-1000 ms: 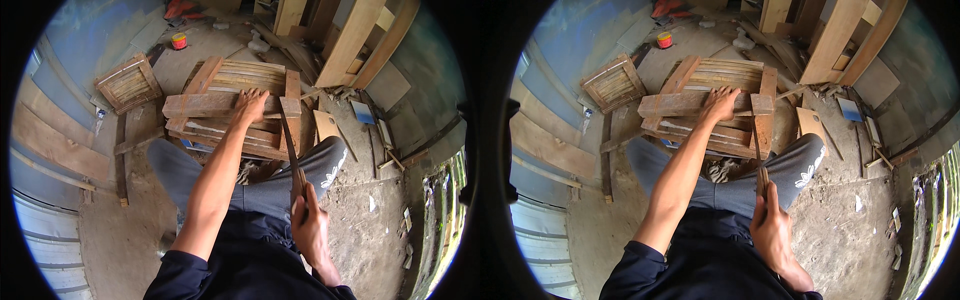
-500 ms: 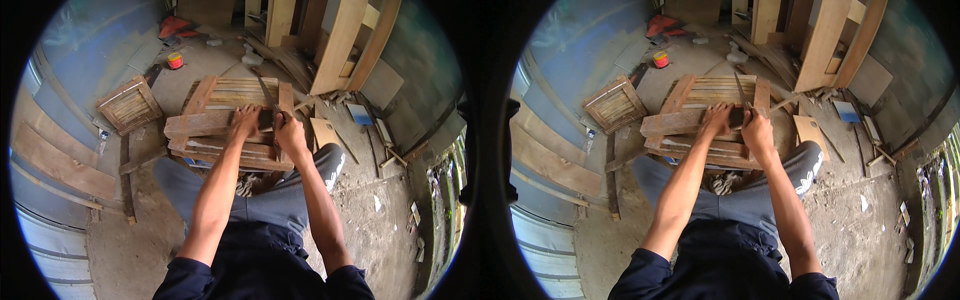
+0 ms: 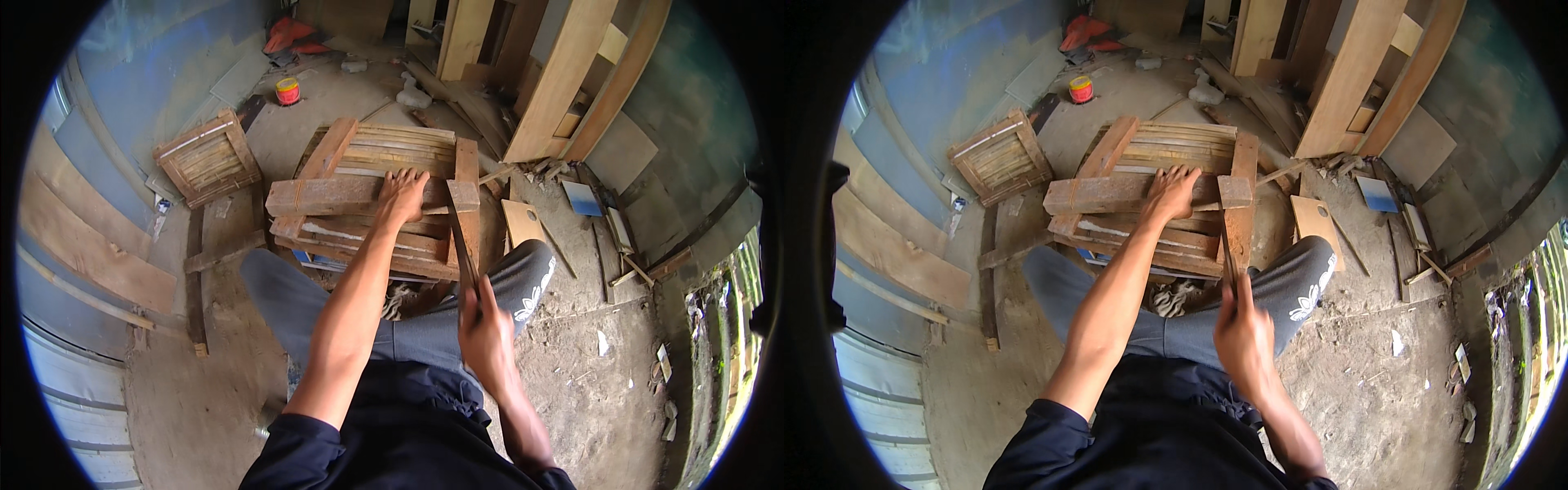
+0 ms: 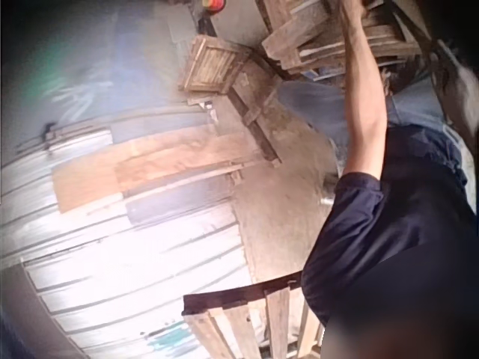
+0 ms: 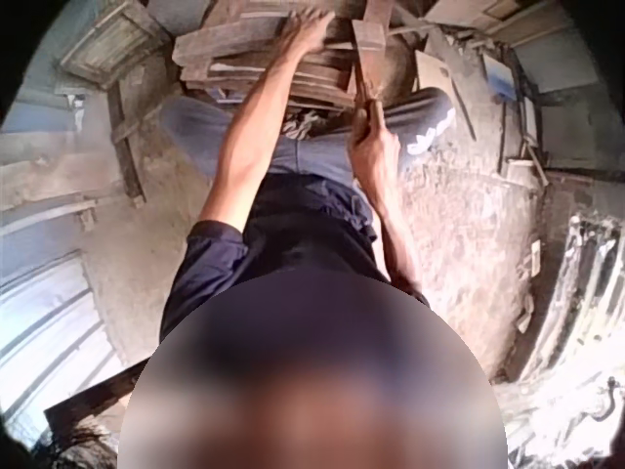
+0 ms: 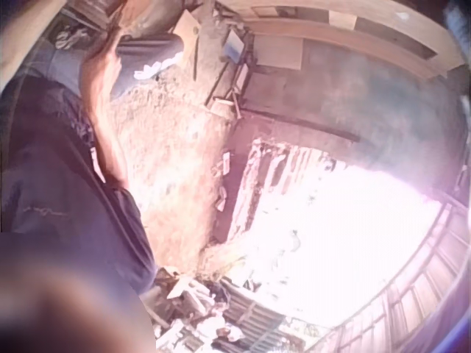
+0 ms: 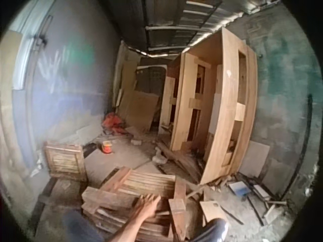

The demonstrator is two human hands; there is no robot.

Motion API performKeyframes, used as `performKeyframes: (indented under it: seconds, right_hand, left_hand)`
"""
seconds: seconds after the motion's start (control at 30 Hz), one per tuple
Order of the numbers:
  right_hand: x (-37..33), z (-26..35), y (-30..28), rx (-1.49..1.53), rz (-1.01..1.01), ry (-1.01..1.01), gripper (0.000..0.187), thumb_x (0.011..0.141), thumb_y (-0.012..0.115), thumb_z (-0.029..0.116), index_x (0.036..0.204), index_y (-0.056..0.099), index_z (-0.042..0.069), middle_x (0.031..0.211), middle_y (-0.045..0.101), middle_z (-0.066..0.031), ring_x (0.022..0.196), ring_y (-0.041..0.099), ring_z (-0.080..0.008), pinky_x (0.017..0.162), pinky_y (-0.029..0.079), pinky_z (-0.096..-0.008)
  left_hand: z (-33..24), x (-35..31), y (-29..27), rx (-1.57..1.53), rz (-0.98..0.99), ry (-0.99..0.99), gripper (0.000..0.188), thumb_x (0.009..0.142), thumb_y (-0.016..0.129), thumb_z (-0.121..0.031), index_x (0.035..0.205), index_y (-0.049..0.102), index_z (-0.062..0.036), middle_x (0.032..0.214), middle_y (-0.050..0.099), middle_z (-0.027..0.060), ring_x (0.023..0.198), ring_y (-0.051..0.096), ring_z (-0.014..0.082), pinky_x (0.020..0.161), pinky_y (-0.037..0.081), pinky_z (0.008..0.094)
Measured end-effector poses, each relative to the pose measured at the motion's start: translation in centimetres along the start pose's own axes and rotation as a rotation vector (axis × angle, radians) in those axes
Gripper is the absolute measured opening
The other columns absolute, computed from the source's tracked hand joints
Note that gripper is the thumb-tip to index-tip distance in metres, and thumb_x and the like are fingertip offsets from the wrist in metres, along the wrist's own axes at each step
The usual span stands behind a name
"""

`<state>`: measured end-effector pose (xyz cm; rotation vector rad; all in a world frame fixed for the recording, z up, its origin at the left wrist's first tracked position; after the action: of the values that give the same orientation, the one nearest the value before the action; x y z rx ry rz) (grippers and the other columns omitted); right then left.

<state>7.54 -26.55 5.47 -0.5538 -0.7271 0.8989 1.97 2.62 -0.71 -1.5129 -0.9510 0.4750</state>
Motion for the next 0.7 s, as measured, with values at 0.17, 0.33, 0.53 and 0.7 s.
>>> performKeyframes:
  seconds: [0.17, 0.33, 0.53, 0.7]
  right_hand:
    - [14.8, -0.4, 5.8, -0.009, -0.111, -0.037, 0.035, 0.097, 0.047, 0.029, 0.104, 0.062, -0.002, 0.077, 0.062, -0.0325, 0.077, 0.062, -0.0496, 0.068, 0.052, -0.0547]
    - [14.9, -1.0, 6.3, 0.002, -0.102, -0.002, 0.033, 0.098, 0.046, 0.029, 0.105, 0.062, 0.0, 0.077, 0.062, -0.0322, 0.077, 0.061, -0.0501, 0.069, 0.052, -0.0549]
    - [-0.7, 0.5, -1.2, -0.008, -0.01, -0.016, 0.029, 0.098, 0.05, 0.016, 0.122, 0.051, 0.0, 0.057, 0.058, -0.0262, 0.053, 0.062, -0.0422, 0.043, 0.047, -0.0485]
    - [-6.2, 1.3, -4.8, -0.011, 0.097, 0.08, 0.037, 0.096, 0.052, 0.012, 0.129, 0.048, -0.004, 0.064, 0.061, -0.0285, 0.058, 0.066, -0.0408, 0.048, 0.052, -0.0473]
  left_hand:
    - [-0.1, -0.4, -0.5, -0.002, 0.042, 0.003, 0.075, 0.071, 0.069, -0.01, 0.14, 0.041, -0.0106, 0.138, 0.047, 0.0122, 0.133, 0.04, 0.0278, 0.11, 0.028, 0.0516]
    - [-0.2, 0.0, -1.4, -0.009, 0.169, -0.019, 0.082, 0.07, 0.07, -0.011, 0.145, 0.035, -0.0112, 0.142, 0.043, 0.0136, 0.137, 0.036, 0.0295, 0.115, 0.022, 0.0523]
    - [-0.4, 0.4, -1.5, -0.069, 0.21, -0.08, 0.082, 0.07, 0.068, -0.006, 0.145, 0.036, -0.0129, 0.148, 0.038, 0.0148, 0.141, 0.031, 0.0313, 0.118, 0.018, 0.0523]
    - [-0.3, 0.7, -1.5, -0.087, 0.217, -0.077, 0.076, 0.069, 0.067, -0.004, 0.14, 0.041, -0.0117, 0.145, 0.041, 0.0141, 0.138, 0.036, 0.0299, 0.117, 0.02, 0.0543]
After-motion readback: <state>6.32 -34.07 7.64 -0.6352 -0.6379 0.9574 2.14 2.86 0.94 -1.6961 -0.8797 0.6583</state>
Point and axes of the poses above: each hand's wrist, its own x-axis towards the middle knuckle, its own y-axis out of the palm, z = x × y, the point moved 2 cm from there along x, towards the middle knuckle
